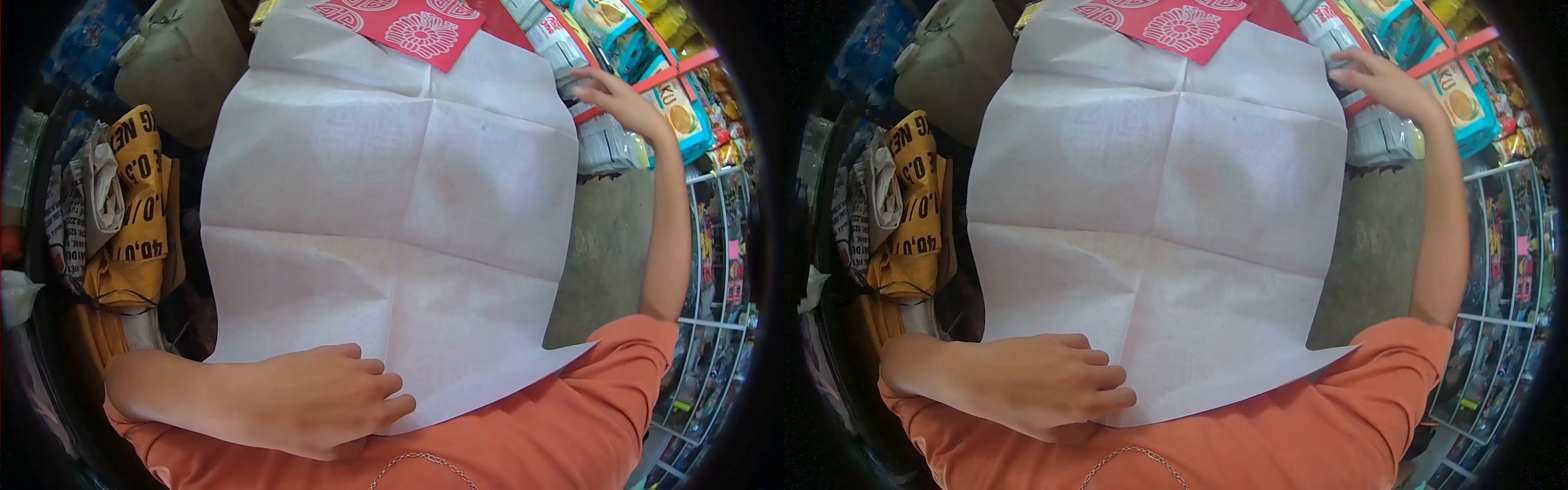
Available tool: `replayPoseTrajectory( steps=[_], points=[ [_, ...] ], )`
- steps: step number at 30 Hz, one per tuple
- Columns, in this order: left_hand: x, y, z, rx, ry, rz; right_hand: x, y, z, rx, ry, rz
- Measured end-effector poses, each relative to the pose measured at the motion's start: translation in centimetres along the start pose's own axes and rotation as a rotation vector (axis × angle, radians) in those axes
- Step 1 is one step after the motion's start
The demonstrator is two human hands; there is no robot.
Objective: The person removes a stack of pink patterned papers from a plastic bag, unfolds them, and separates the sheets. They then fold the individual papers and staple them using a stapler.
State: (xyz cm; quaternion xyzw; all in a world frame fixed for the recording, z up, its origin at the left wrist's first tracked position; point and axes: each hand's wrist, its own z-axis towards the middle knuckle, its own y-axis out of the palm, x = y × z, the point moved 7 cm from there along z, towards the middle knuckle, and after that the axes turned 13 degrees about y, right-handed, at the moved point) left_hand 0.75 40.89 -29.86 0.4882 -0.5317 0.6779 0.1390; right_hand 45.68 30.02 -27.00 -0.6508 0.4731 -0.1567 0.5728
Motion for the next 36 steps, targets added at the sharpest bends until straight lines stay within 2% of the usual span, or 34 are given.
replayPoseTrajectory(
  steps=[3,5,7,8,10,12,14,18,21,24,30,36],
  points=[
    [-0.3,0.5,0.4,-0.158,-0.061,0.073,-2.0,1.6,-9.1,-0.090,-0.074,0.159],
    [0.1,0.5,0.7,-0.143,-0.040,0.091,-4.3,2.9,-15.2,-0.195,-0.014,0.282],
    [0.6,0.4,1.0,-0.118,-0.018,0.143,-5.3,4.6,-19.7,-0.257,-0.215,0.293],
    [0.9,0.3,1.1,-0.100,-0.009,0.187,-5.8,5.8,-22.2,-0.176,-0.423,0.316],
    [1.7,-0.2,1.1,-0.075,-0.004,0.275,-7.3,7.8,-25.4,-0.253,-0.612,0.273],
    [2.4,-1.1,0.9,-0.055,-0.018,0.375,-10.2,8.5,-27.5,-0.423,-0.585,0.124],
    [3.0,-1.9,0.6,0.016,-0.052,0.443,-12.2,9.3,-29.8,-0.430,-0.573,-0.046],
    [4.0,-3.3,0.5,0.159,-0.097,0.574,-11.8,10.7,-32.4,-0.347,-0.549,-0.102],
    [4.5,-3.6,0.5,0.249,-0.140,0.671,-11.7,10.8,-32.6,-0.397,-0.494,-0.082],
    [4.4,-3.7,0.2,0.268,-0.190,0.759,-11.5,11.2,-33.0,-0.361,-0.522,-0.081],
    [3.2,-3.5,-1.6,0.271,-0.318,0.649,-10.0,10.7,-32.2,-0.219,-0.472,-0.031],
    [2.9,-4.3,-3.4,0.282,-0.407,0.569,-12.5,11.3,-32.4,-0.423,-0.548,0.085]
  ],
)
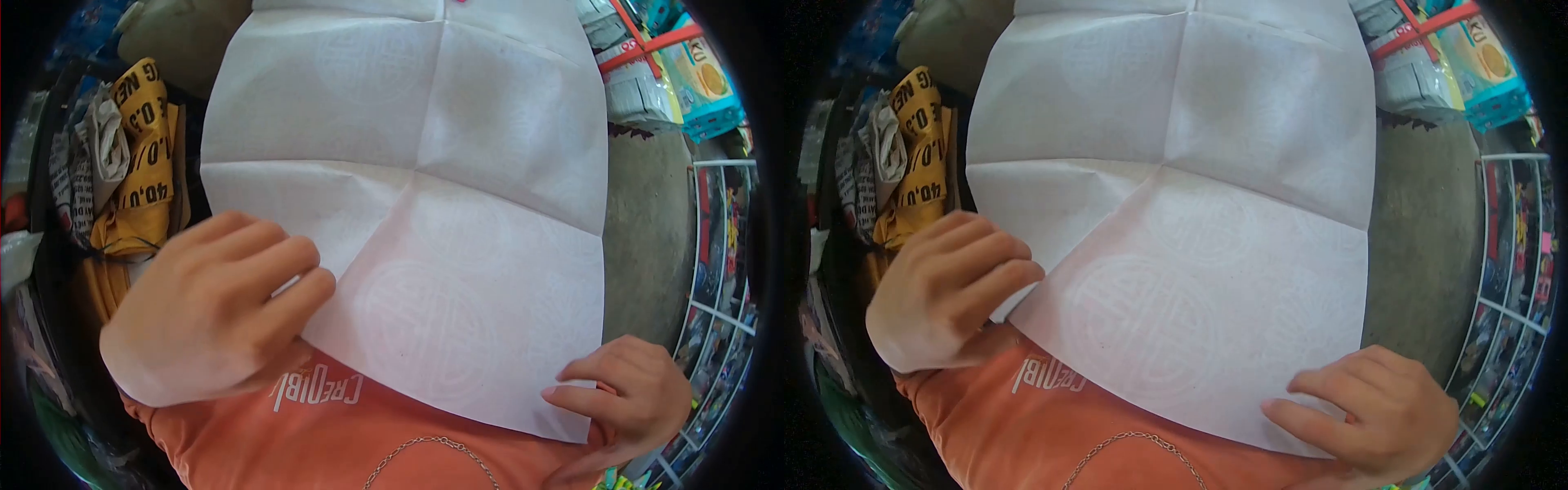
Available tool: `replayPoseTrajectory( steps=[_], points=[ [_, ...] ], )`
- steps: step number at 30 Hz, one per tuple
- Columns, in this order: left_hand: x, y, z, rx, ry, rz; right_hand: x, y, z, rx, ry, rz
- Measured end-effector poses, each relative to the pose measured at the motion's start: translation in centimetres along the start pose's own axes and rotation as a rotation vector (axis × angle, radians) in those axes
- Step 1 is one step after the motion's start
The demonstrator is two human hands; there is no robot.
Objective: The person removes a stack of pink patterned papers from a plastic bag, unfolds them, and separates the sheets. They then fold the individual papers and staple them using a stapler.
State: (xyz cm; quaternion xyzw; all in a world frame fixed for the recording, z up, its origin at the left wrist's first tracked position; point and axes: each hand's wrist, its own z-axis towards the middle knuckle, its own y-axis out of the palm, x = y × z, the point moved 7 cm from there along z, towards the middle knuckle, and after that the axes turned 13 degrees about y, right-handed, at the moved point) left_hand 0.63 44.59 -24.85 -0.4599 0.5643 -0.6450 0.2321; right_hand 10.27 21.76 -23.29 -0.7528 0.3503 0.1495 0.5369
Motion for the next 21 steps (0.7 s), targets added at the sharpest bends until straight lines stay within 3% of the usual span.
replayPoseTrajectory(
  steps=[3,6,9,12,18,21],
  points=[
    [-0.7,-0.8,-0.2,0.043,-0.010,0.048,0.0,-0.3,-0.3,0.193,-0.015,-0.147],
    [-1.1,-1.5,0.0,0.085,-0.002,0.081,-0.1,-0.5,-0.5,0.151,-0.049,-0.295],
    [-1.3,-2.0,0.3,0.100,0.005,0.088,-0.7,-0.4,-0.2,0.069,0.028,-0.119],
    [-1.8,-2.5,0.8,0.098,0.030,0.087,-0.4,0.0,-0.6,0.062,-0.001,-0.141],
    [-4.2,-4.2,2.1,0.145,0.105,0.042,1.6,-5.1,-1.8,0.331,0.116,-0.192],
    [-5.5,-5.2,2.8,0.179,0.118,-0.018,4.2,-8.2,-3.2,0.605,0.199,-0.081]
  ],
)
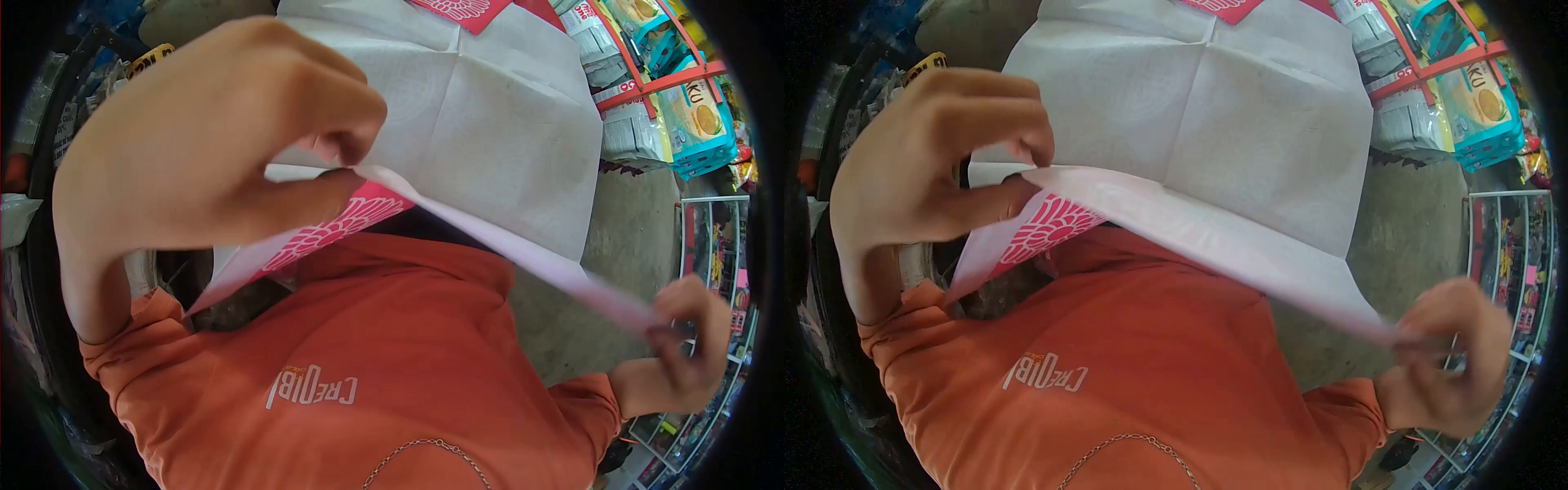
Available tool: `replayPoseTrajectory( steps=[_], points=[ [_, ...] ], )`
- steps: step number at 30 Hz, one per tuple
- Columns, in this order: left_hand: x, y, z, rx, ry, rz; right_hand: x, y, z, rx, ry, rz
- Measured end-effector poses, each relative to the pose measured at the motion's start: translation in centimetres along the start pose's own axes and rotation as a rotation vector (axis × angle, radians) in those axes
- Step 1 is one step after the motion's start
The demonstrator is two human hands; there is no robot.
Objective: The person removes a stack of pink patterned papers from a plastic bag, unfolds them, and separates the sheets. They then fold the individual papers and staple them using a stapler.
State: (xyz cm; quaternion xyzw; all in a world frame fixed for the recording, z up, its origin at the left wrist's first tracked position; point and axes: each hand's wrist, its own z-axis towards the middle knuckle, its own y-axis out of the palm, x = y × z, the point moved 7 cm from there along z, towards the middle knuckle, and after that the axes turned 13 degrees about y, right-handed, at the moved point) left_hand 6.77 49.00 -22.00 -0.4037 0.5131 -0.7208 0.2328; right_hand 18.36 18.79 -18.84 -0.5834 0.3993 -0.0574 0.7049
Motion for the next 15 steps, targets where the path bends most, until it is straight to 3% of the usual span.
replayPoseTrajectory(
  steps=[5,6,11,15],
  points=[
    [-0.8,-1.0,1.2,0.109,-0.059,0.005,6.3,-3.9,5.6,0.036,0.304,-0.014],
    [-1.9,-1.6,0.5,0.033,-0.045,-0.001,7.3,-4.1,6.9,0.038,0.368,0.057],
    [-4.6,-3.3,-1.7,-0.107,-0.190,-0.029,11.3,-4.5,12.8,-0.030,0.374,0.112],
    [-7.6,-2.9,-4.3,-0.021,-0.398,-0.083,13.2,-3.1,15.9,-0.069,0.415,0.072]
  ],
)
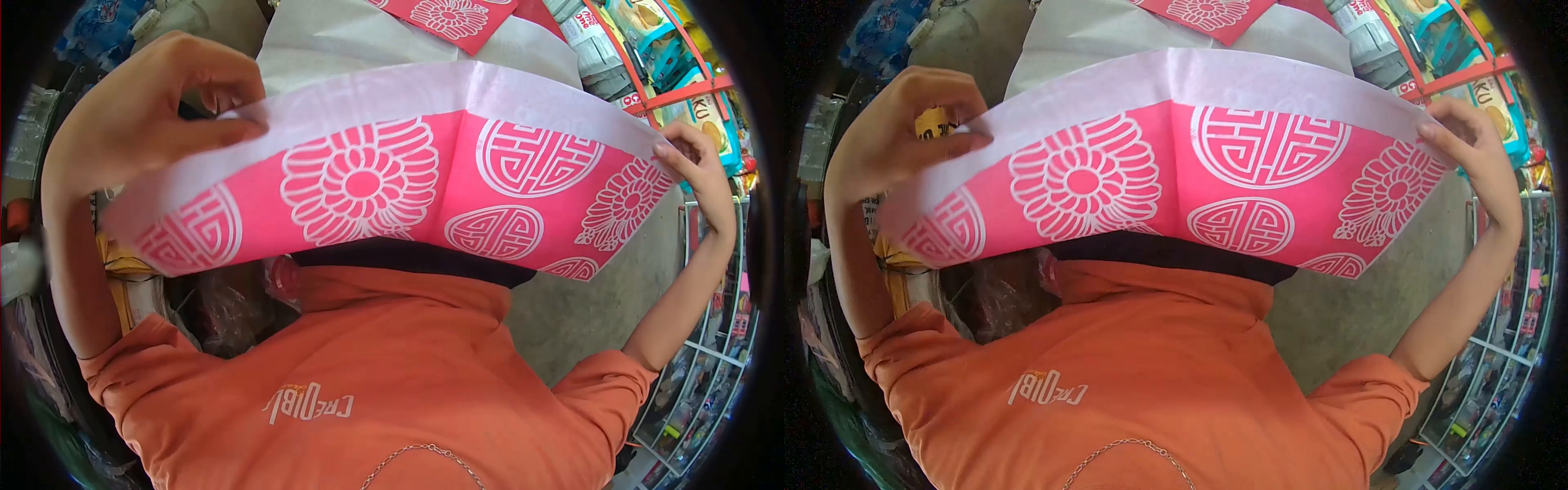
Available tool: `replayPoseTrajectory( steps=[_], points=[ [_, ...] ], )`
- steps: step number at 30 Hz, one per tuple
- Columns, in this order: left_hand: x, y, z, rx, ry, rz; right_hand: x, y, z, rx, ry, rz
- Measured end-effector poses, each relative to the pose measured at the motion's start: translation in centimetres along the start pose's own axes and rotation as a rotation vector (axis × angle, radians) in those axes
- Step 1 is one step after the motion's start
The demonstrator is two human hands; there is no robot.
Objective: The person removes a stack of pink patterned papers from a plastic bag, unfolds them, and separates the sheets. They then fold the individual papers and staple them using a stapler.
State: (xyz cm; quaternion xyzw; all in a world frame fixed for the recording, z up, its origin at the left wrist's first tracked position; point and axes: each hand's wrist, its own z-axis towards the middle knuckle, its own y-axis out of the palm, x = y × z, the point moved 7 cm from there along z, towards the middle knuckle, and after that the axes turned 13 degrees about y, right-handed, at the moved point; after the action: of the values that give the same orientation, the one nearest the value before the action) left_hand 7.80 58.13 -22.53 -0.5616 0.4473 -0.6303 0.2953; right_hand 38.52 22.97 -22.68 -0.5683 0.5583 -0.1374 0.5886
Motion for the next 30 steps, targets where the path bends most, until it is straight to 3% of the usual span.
replayPoseTrajectory(
  steps=[1,4,7,13,17,18,20,21,23,25,27,29,30],
  points=[
    [-0.7,-0.1,-0.1,0.000,-0.100,-0.020,0.3,0.2,0.6,-0.005,-0.049,-0.003],
    [-3.4,0.0,1.9,0.012,0.055,0.007,0.4,1.1,3.1,-0.101,-0.044,-0.006],
    [-3.5,0.4,4.0,0.001,0.079,0.136,2.1,1.3,4.6,-0.132,-0.058,-0.029],
    [-8.7,1.2,7.9,0.199,0.187,0.280,4.1,2.1,6.7,-0.164,0.068,-0.103],
    [-7.4,0.3,7.6,0.278,0.259,0.586,6.5,1.4,6.8,-0.108,0.025,-0.102],
    [-6.9,-0.4,7.0,0.349,0.273,0.615,6.0,0.5,6.0,0.039,-0.041,-0.099],
    [-7.2,-1.3,3.0,0.483,0.074,0.490,6.1,0.2,2.1,0.349,-0.165,-0.099],
    [-7.6,-1.4,0.7,0.561,-0.033,0.338,9.4,0.1,1.5,0.321,-0.056,-0.095],
    [-9.6,1.4,-4.3,0.728,-0.284,-0.067,15.6,1.8,-1.3,0.355,0.079,0.250],
    [-11.0,5.4,-8.7,0.753,-0.493,-0.266,18.0,4.8,-5.1,0.280,0.345,0.367],
    [-10.5,8.7,-10.8,0.788,-0.678,-0.366,21.7,9.4,-7.5,0.046,0.390,0.728],
    [-11.1,12.6,-12.3,0.847,-0.694,-0.579,22.1,14.2,-9.3,-0.116,0.392,1.036],
    [-10.9,14.0,-12.2,0.890,-0.701,-0.707,23.7,16.1,-9.8,-0.085,0.433,1.123]
  ],
)
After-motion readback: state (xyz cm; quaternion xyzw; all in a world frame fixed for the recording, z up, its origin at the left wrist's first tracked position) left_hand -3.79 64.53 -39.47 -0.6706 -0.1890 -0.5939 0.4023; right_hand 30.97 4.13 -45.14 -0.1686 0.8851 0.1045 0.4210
